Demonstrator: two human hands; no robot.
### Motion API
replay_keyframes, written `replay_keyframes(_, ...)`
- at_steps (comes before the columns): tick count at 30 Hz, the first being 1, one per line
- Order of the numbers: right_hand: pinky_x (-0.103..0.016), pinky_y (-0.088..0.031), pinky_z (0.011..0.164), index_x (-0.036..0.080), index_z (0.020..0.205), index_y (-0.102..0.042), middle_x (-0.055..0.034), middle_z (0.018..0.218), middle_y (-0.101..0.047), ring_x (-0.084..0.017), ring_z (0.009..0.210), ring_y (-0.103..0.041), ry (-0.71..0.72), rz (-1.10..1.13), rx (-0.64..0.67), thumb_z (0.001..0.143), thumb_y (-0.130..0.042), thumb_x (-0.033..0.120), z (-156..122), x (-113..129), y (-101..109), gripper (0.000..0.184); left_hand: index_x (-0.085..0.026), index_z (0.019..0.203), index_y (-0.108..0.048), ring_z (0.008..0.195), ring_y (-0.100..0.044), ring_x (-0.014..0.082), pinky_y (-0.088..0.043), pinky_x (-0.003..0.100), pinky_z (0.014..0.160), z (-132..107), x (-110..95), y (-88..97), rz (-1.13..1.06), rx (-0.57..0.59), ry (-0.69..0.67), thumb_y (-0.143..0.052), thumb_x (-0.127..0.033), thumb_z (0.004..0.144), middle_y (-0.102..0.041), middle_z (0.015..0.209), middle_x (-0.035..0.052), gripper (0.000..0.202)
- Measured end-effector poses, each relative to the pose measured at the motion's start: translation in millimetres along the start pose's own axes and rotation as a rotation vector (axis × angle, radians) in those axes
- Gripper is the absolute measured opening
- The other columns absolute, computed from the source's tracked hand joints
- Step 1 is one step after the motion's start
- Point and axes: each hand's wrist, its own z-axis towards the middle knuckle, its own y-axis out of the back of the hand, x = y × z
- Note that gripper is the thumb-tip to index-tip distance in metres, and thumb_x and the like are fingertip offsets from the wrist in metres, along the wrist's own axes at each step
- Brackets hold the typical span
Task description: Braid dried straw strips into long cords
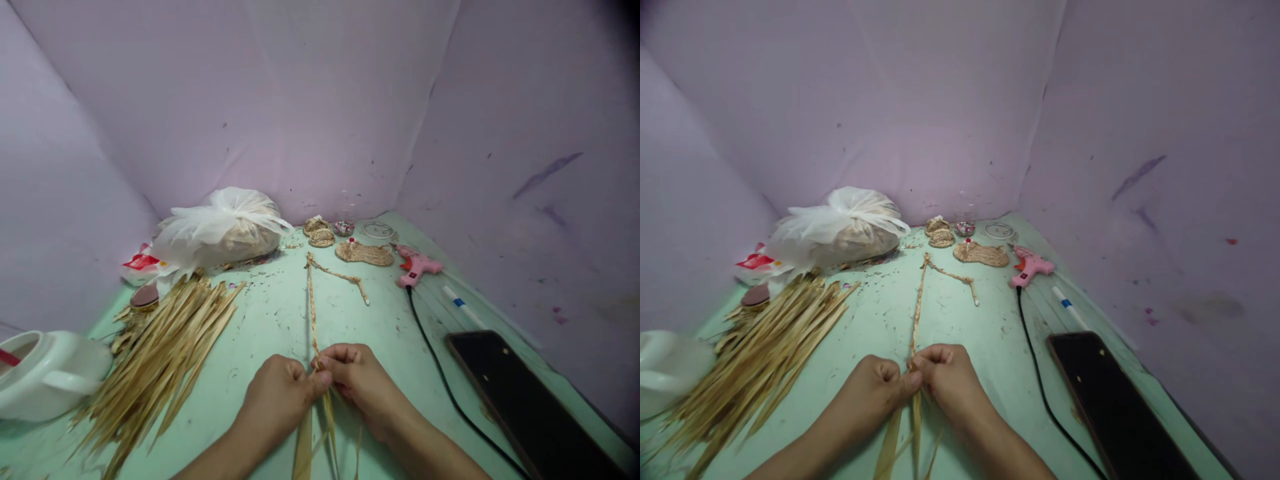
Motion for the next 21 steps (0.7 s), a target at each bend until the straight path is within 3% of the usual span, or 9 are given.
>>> replay_keyframes(2, -0.02, -0.03, 0.045, 0.01, 0.055, -0.058, 0.0, 0.049, -0.053, -0.006, 0.044, -0.042, 0.01, 0.011, -0.008, 0.053, -0.068, 0.024, 0, -1, 0, 0.017, -0.017, 0.047, -0.034, 0.041, -0.027, 0.0046, -0.017, 0.02, 0.04, 1, 0, -1.3, 0.01, -0.112, -0.033, -0.062, -0.043, 0.058, -0.03, 0.04, -0.0068, 0.041)
replay_keyframes(4, -0.02, -0.029, 0.044, 0.011, 0.055, -0.057, 0.0015, 0.046, -0.05, -0.006, 0.042, -0.04, 0.009, 0.003, -0.013, 0.053, -0.068, 0.026, 0, -3, 0, 0.019, -0.018, 0.056, -0.037, 0.041, -0.03, 0.0044, -0.02, 0.018, 0.039, 0, -5, -3.1, -0.099, -0.121, -0.032, -0.064, -0.035, 0.057, -0.034, 0.043, -0.0081, 0.032)
replay_keyframes(9, -0.021, -0.029, 0.045, 0.013, 0.058, -0.054, 0.0022, 0.043, -0.049, -0.007, 0.041, -0.042, 0.027, -0.038, 0.029, 0.06, -0.065, 0.035, 0, -8, -1, 0.024, -0.018, 0.087, -0.042, 0.026, -0.029, 0.0063, -0.019, 0.018, 0.027, -9, -24, -2.7, -0.519, 0.192, 0.196, -0.054, -0.03, 0.068, -0.043, 0.04, -0.0087, 0.025)
replay_keyframes(13, -0.022, -0.031, 0.047, 0.013, 0.06, -0.054, 0.002, 0.041, -0.048, -0.008, 0.041, -0.042, 0.055, -0.071, 0.069, 0.064, -0.061, 0.036, 1, -10, -1, 0.025, -0.015, 0.081, -0.045, 0.032, -0.039, 0.0055, -0.027, 0.016, 0.027, -10, -25, 4.7, -0.647, 0.261, 0.224, -0.057, -0.022, 0.064, -0.055, 0.054, -0.0015, 0.022)
replay_keyframes(17, -0.023, -0.033, 0.049, 0.013, 0.058, -0.053, -0.0007, 0.048, -0.053, -0.009, 0.046, -0.045, 0.068, -0.134, 0.046, 0.062, -0.062, 0.035, 0, -10, -1, 0.024, -0.014, 0.081, -0.047, 0.03, -0.039, 0.0068, -0.03, 0.017, 0.027, -9, -17, 9.0, -0.584, 0.232, 0.174, -0.057, -0.021, 0.063, -0.049, 0.044, -0.0051, 0.022)
replay_keyframes(21, -0.021, -0.03, 0.047, 0.013, 0.056, -0.053, 0.002, 0.047, -0.049, -0.007, 0.045, -0.04, 0.114, -0.215, -0.021, 0.063, -0.06, 0.032, -3, -9, -3, 0.021, -0.017, 0.076, -0.044, 0.026, -0.035, 0.0068, -0.024, 0.017, 0.025, -9, -16, 6.9, -0.493, 0.141, 0.139, -0.056, -0.032, 0.067, -0.045, 0.039, -0.0073, 0.021)
